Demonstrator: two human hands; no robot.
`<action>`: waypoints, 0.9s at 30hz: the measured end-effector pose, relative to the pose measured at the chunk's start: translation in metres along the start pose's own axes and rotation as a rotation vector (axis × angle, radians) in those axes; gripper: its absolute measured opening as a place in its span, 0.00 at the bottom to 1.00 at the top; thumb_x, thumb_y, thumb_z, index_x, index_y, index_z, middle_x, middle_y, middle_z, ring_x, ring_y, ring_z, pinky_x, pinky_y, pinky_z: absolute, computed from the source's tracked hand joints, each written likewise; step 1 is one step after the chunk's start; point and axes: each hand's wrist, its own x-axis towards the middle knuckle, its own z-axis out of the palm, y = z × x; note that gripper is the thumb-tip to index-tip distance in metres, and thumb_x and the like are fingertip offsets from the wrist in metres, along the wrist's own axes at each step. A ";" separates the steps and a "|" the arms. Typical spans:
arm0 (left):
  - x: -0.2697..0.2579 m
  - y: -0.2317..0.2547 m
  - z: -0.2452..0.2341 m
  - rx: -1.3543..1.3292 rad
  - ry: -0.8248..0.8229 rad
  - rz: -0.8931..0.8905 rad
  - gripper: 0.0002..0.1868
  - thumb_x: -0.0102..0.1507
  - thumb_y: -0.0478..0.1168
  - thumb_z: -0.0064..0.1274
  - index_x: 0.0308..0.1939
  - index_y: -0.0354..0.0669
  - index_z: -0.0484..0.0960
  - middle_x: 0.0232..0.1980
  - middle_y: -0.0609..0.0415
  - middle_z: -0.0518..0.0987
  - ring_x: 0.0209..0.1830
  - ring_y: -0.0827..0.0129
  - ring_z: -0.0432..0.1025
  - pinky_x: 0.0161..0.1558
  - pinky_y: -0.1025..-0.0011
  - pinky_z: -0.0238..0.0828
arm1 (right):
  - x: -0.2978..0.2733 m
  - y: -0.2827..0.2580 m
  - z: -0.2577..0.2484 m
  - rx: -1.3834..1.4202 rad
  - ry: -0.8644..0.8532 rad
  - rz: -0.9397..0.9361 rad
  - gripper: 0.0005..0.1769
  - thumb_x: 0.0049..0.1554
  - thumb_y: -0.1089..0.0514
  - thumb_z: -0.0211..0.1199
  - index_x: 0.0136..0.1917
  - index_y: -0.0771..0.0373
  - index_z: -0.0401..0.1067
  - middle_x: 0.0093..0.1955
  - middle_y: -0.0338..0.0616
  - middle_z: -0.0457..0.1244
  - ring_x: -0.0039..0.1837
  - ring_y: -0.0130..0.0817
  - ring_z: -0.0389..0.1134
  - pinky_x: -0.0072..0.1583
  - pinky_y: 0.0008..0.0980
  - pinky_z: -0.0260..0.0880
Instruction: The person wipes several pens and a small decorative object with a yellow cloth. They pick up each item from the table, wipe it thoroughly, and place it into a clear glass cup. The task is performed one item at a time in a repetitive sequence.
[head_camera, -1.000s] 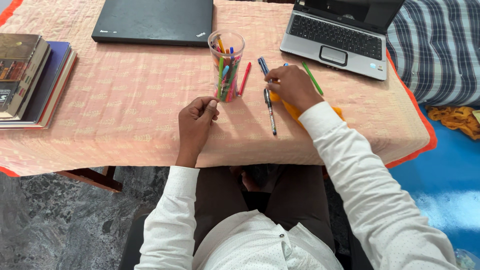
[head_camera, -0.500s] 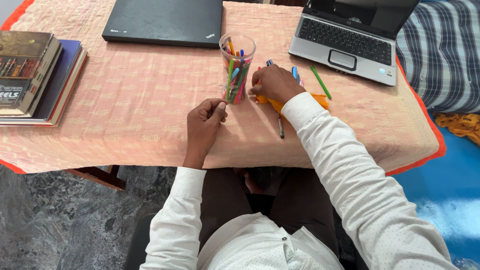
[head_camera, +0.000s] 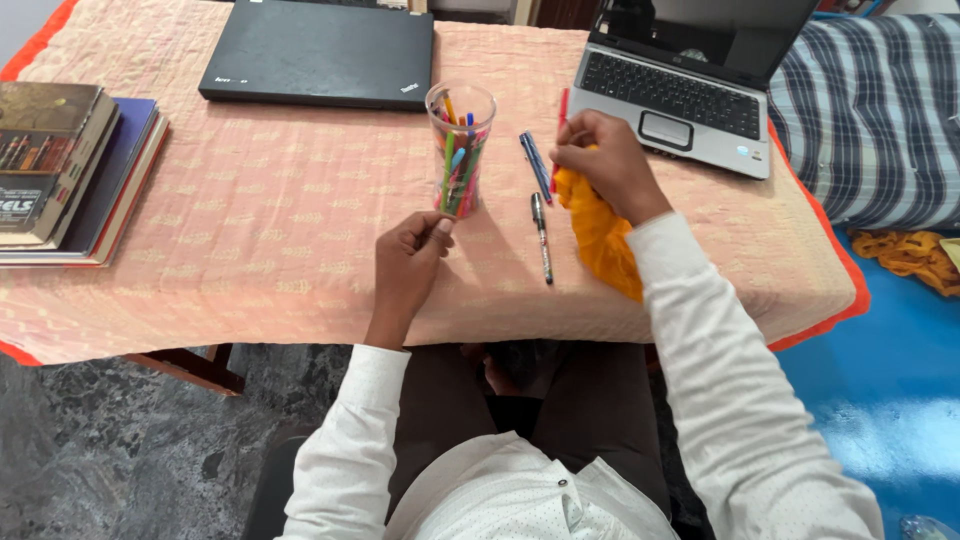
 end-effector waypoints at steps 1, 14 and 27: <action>-0.002 0.001 0.005 0.017 -0.014 0.017 0.10 0.69 0.38 0.55 0.47 0.35 0.85 0.32 0.58 0.81 0.30 0.80 0.73 0.33 0.79 0.71 | -0.010 -0.007 -0.002 0.072 0.008 0.035 0.09 0.55 0.61 0.69 0.47 0.64 0.72 0.43 0.39 0.68 0.44 0.24 0.69 0.48 0.25 0.71; -0.061 0.051 0.094 -0.412 -0.434 -0.364 0.20 0.71 0.48 0.46 0.62 0.40 0.77 0.44 0.56 0.82 0.36 0.75 0.78 0.32 0.74 0.80 | -0.147 -0.042 0.025 -0.141 0.023 0.058 0.09 0.54 0.60 0.70 0.44 0.66 0.74 0.38 0.39 0.69 0.41 0.22 0.68 0.47 0.26 0.70; -0.063 0.041 0.108 -0.336 -0.303 -0.287 0.10 0.73 0.44 0.45 0.49 0.42 0.76 0.29 0.56 0.78 0.23 0.77 0.70 0.21 0.78 0.65 | -0.148 -0.016 -0.003 0.450 0.432 -0.077 0.12 0.66 0.54 0.66 0.49 0.67 0.73 0.48 0.41 0.69 0.46 0.24 0.68 0.52 0.26 0.72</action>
